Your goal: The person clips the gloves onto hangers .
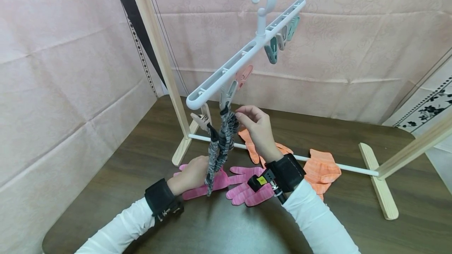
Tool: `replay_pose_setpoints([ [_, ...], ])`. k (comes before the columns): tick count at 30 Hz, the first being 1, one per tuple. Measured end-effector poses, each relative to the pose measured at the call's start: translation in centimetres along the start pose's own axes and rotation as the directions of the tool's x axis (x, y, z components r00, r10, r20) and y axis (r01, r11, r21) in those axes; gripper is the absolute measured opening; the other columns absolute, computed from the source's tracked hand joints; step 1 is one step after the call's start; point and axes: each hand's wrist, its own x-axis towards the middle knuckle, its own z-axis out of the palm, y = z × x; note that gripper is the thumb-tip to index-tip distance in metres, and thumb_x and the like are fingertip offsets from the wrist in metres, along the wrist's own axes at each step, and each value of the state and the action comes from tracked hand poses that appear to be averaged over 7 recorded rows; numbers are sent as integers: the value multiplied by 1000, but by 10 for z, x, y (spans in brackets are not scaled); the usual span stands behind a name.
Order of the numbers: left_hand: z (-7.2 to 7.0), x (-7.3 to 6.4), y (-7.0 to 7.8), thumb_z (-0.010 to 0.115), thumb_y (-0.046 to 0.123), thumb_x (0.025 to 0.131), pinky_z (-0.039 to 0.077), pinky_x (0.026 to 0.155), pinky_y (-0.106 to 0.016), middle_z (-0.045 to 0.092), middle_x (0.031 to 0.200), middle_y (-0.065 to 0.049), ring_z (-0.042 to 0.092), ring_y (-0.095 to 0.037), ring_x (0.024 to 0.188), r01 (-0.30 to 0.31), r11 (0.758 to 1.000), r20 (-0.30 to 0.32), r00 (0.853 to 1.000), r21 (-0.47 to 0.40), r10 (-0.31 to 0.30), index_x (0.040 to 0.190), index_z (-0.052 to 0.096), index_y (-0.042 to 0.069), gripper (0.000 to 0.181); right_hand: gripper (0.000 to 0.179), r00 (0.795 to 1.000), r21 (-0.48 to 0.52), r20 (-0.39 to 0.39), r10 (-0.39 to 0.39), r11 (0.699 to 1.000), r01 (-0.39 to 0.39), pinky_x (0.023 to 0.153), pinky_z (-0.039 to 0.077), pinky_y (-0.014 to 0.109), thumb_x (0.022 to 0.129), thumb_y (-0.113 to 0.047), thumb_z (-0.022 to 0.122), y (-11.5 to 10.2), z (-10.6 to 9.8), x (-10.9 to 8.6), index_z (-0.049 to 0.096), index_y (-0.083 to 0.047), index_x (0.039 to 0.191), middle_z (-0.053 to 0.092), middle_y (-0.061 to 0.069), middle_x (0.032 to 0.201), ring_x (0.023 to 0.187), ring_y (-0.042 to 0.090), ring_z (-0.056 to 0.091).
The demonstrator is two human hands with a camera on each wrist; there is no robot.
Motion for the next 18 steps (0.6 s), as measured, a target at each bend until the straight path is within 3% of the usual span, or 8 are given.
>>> replay_pose_setpoints([
  [5,-1,-1,2,63,7,73,39,56,-24,50,61,5,42,-6,56,7,1000,0,1000,-1,-7,67,50,16,16,9,1000,-4,-2,5,1000,-5,71,48,18,89,-11,50,0,0,0,57,-12,94,58,-5,84,74,8,55],
  [10,-4,-4,5,61,8,71,28,51,-20,33,55,9,29,-5,51,-29,1000,-37,999,7,29,58,39,16,27,9,1000,20,1,3,1000,-3,70,48,18,89,-11,50,0,-1,0,57,-12,93,58,-5,84,73,7,55],
  [13,-8,-8,7,61,6,68,22,51,-20,29,54,8,27,-6,51,-65,997,-47,997,33,67,55,38,15,28,9,1000,39,4,-5,999,5,70,48,18,89,-10,50,-1,-1,1,58,-12,92,60,-5,83,74,7,57],
  [18,-14,-13,10,61,10,70,25,54,-20,34,54,8,32,-6,51,-136,984,-62,988,113,143,54,40,16,27,9,1000,22,5,-15,1000,15,70,48,19,89,-10,50,-1,-2,2,58,-12,93,63,-5,82,78,7,60],
])
